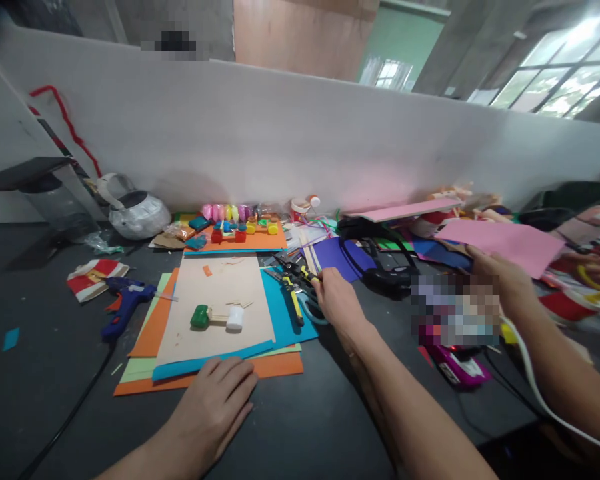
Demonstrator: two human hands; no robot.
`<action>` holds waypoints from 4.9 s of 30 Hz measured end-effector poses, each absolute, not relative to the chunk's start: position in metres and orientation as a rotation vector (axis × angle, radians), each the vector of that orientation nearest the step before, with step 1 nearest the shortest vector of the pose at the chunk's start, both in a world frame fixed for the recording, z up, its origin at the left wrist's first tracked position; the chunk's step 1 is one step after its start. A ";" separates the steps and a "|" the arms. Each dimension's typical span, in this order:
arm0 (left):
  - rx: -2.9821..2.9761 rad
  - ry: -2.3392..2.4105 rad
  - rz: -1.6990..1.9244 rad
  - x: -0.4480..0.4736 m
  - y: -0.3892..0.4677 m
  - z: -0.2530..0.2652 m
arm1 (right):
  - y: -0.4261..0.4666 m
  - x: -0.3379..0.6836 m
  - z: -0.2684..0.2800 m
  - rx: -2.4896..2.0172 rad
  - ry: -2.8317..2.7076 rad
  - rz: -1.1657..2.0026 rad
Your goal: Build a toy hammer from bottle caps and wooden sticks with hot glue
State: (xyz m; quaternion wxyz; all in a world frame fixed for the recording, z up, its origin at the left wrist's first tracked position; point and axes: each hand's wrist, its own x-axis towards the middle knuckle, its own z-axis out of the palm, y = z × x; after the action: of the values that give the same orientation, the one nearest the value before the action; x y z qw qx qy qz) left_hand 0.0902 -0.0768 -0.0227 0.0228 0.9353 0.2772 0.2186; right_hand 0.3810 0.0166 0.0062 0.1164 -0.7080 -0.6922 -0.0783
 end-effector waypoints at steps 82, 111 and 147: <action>2.888 0.767 0.336 0.120 -0.074 -0.020 | -0.164 0.438 0.000 -1.776 -2.046 0.598; 2.907 0.769 0.280 0.120 -0.072 -0.023 | -0.182 0.439 0.000 -1.733 -2.178 0.452; 2.857 0.726 0.386 0.111 -0.075 -0.023 | -0.175 0.422 0.003 -1.797 -2.130 0.485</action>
State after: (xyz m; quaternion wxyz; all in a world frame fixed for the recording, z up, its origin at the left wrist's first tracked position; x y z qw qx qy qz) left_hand 0.1107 -0.0748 -0.0230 0.0842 0.9575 0.2435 0.1295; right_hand 0.4217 -0.1754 0.0029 0.1560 -0.6276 -0.7437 0.1693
